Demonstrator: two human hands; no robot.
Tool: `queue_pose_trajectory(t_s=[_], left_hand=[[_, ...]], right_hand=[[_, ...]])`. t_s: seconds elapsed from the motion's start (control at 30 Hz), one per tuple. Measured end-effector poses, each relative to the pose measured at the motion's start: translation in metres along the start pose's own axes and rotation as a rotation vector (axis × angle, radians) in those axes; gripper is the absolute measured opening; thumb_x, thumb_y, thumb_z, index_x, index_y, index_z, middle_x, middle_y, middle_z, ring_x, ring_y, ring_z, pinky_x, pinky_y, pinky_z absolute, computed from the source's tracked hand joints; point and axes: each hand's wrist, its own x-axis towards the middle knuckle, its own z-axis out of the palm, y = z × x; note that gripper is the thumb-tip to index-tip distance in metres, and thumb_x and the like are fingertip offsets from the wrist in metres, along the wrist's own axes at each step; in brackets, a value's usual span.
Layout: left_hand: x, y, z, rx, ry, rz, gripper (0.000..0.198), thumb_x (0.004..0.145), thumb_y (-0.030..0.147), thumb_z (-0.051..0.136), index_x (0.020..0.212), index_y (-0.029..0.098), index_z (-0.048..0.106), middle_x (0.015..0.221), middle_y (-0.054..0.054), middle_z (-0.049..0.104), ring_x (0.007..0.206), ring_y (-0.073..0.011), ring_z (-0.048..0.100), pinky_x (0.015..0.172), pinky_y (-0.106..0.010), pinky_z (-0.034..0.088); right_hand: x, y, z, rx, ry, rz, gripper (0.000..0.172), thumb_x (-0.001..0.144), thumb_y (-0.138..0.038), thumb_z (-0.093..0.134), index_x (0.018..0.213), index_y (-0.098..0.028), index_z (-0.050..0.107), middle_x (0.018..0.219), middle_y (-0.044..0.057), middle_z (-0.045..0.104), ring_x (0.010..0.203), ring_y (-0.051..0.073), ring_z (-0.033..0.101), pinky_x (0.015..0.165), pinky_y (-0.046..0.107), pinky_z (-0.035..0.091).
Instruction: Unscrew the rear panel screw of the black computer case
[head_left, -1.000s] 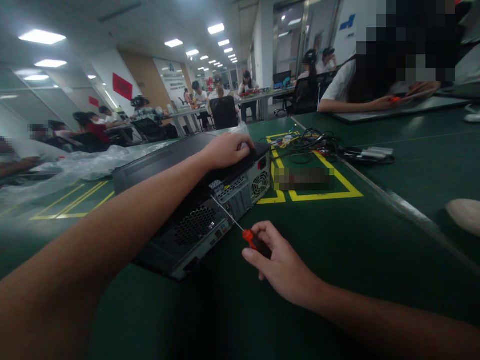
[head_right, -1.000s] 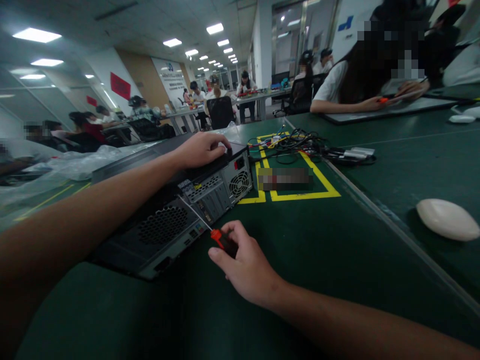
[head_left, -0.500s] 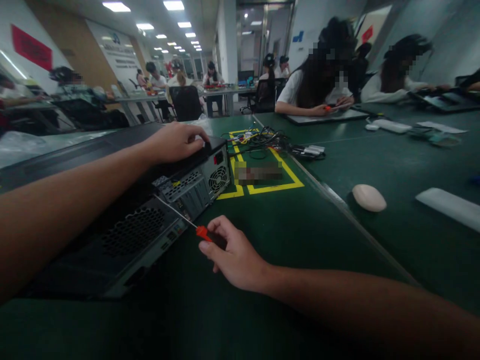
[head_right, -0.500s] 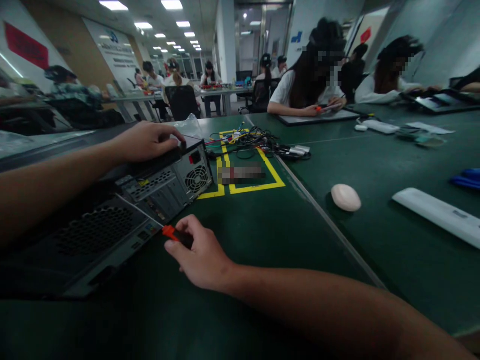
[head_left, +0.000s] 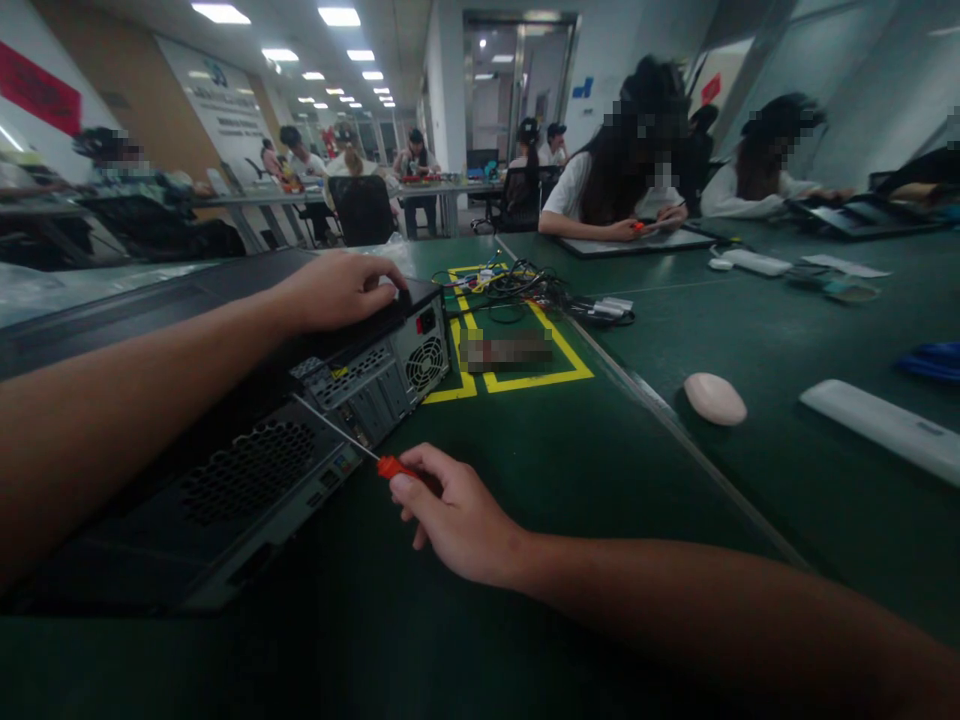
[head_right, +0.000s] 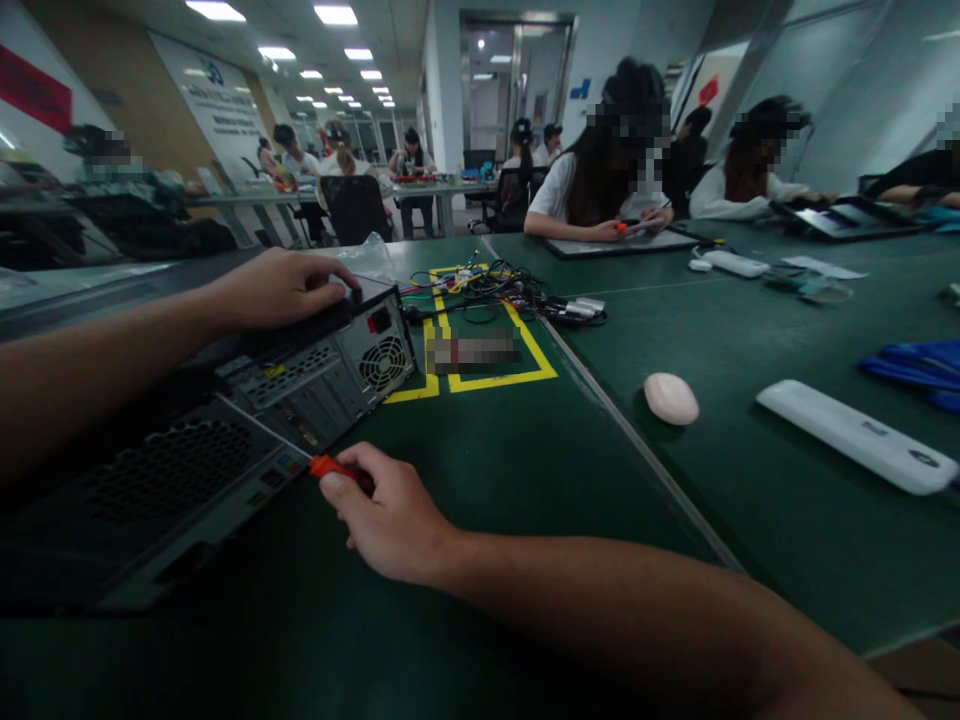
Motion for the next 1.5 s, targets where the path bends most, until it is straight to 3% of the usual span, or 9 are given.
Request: queue_pose_trajectory(t_s=[0.13,0.23,0.3,0.4,0.53,0.97,1.33,1.5], left_hand=[[0.001,-0.002,0.001,0.007,0.025,0.016,0.047,0.09,0.046,0.055,0.121,0.026,0.085,0.078,-0.006,0.071,0.073,-0.0226,0.061,0.082,-0.04,0.048],[0.001,-0.001,0.001,0.007,0.028,0.025,0.047,0.091,0.046,0.055,0.12,0.025,0.085,0.077,-0.007,0.071,0.072,-0.023,0.061,0.08,-0.039,0.048],[0.0,0.0,0.001,0.0,0.024,0.025,0.047,0.09,0.045,0.056,0.121,0.025,0.085,0.077,-0.007,0.071,0.072,-0.0234,0.061,0.079,-0.039,0.048],[0.0,0.003,0.0,0.011,0.013,0.019,0.047,0.091,0.044,0.055,0.122,0.023,0.084,0.075,-0.006,0.069,0.072,-0.0233,0.06,0.08,-0.039,0.048],[0.0,0.007,-0.002,0.035,0.007,0.014,0.048,0.091,0.039,0.054,0.123,0.019,0.084,0.074,-0.006,0.066,0.073,-0.0222,0.061,0.083,-0.037,0.048],[0.0,0.008,-0.002,0.04,0.035,0.035,0.044,0.094,0.031,0.054,0.123,0.017,0.084,0.081,-0.006,0.069,0.081,-0.0224,0.065,0.09,-0.038,0.049],[-0.001,0.014,-0.003,0.024,0.022,-0.009,0.041,0.095,0.025,0.055,0.124,0.017,0.083,0.084,-0.006,0.069,0.085,-0.0235,0.064,0.093,-0.04,0.046],[-0.006,0.021,-0.009,0.061,-0.019,-0.004,0.042,0.104,0.026,0.051,0.132,0.015,0.079,0.095,-0.005,0.074,0.088,-0.0199,0.058,0.094,-0.034,0.043]], right_hand=[[0.0,-0.003,0.001,0.003,-0.004,0.005,0.015,0.113,-0.034,0.06,0.106,-0.022,0.066,0.093,0.002,0.063,0.077,0.015,0.063,0.054,0.019,0.053],[0.0,-0.003,0.001,0.022,-0.003,0.024,0.012,0.111,-0.034,0.062,0.114,-0.023,0.065,0.095,0.002,0.063,0.079,0.015,0.064,0.054,0.019,0.054],[-0.001,-0.002,0.001,0.04,-0.003,0.016,0.023,0.104,-0.034,0.074,0.119,-0.024,0.06,0.098,0.0,0.064,0.077,0.014,0.064,0.052,0.019,0.055],[-0.001,0.0,0.001,0.054,0.004,-0.004,0.038,0.092,-0.028,0.086,0.112,-0.026,0.053,0.1,-0.003,0.062,0.073,0.012,0.061,0.052,0.02,0.056],[0.001,0.001,0.001,0.052,0.014,-0.005,0.031,0.094,-0.022,0.079,0.102,-0.026,0.049,0.094,-0.005,0.058,0.07,0.011,0.06,0.051,0.019,0.055],[0.003,0.007,0.0,0.015,0.005,-0.061,0.015,0.105,-0.034,0.068,0.112,-0.026,0.058,0.094,-0.002,0.059,0.073,0.013,0.06,0.051,0.02,0.054],[0.002,0.003,0.0,0.025,0.01,-0.051,0.015,0.106,-0.035,0.066,0.116,-0.025,0.059,0.095,0.0,0.062,0.078,0.015,0.062,0.053,0.02,0.054],[0.002,0.0,0.0,0.039,0.009,-0.047,0.018,0.105,-0.037,0.066,0.117,-0.025,0.06,0.1,0.002,0.064,0.082,0.016,0.063,0.053,0.02,0.054]])
